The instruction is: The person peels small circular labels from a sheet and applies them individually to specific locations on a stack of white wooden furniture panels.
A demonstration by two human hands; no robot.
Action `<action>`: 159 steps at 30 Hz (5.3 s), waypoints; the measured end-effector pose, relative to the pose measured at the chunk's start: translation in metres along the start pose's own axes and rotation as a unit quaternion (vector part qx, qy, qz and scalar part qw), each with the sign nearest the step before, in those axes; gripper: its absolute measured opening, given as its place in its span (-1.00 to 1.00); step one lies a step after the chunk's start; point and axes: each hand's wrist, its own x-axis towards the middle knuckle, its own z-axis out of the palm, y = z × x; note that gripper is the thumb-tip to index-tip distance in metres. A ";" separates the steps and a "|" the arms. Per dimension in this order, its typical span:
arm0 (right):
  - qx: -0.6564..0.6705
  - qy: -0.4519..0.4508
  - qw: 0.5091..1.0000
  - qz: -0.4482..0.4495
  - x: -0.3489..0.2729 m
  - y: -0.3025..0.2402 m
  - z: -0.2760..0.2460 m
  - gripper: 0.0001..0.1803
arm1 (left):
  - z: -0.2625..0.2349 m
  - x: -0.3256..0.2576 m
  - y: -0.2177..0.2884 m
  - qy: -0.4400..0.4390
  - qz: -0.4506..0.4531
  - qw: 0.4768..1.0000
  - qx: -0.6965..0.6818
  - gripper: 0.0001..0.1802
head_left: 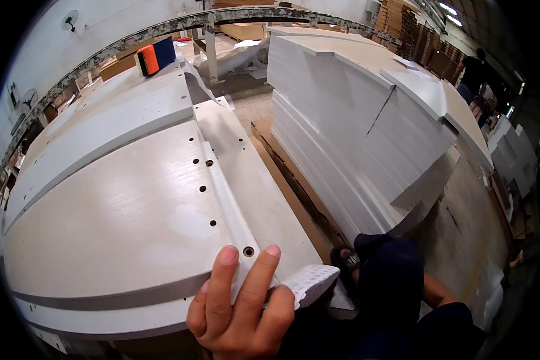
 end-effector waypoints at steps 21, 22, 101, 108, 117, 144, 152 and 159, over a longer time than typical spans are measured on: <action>0.108 -0.038 0.990 -0.079 0.115 -0.051 0.063 -0.63 | 0.019 -0.008 0.027 0.044 -0.090 0.984 0.144 -0.75; 0.128 -0.021 0.986 -0.108 0.120 -0.069 0.063 -0.63 | 0.023 -0.010 0.026 0.047 -0.093 0.983 0.154 -0.75; 0.051 0.048 0.449 -0.891 -0.015 -0.399 0.154 -0.81 | 0.058 0.182 -0.051 -0.307 -0.314 0.836 -0.330 -0.62; 0.173 -0.134 0.547 -0.808 -0.026 -0.404 0.165 -0.73 | 0.066 0.176 -0.052 -0.357 -0.263 0.858 -0.259 -0.71; 0.109 -0.186 0.539 -0.814 -0.029 -0.404 0.180 -0.56 | 0.069 0.171 -0.051 -0.397 -0.234 0.860 -0.219 -0.80; 0.123 -0.633 0.567 -0.513 -0.008 -0.334 0.243 -0.62 | 0.047 0.186 -0.067 0.122 -0.046 0.976 -0.177 -0.72; 0.053 -0.488 0.608 -0.624 -0.026 -0.341 0.234 -0.61 | 0.049 0.188 -0.049 0.090 -0.062 0.986 -0.127 -0.72; 0.036 -0.590 0.592 -0.548 -0.010 -0.343 0.237 -0.74 | 0.049 0.182 -0.055 0.072 -0.033 0.988 -0.130 -0.72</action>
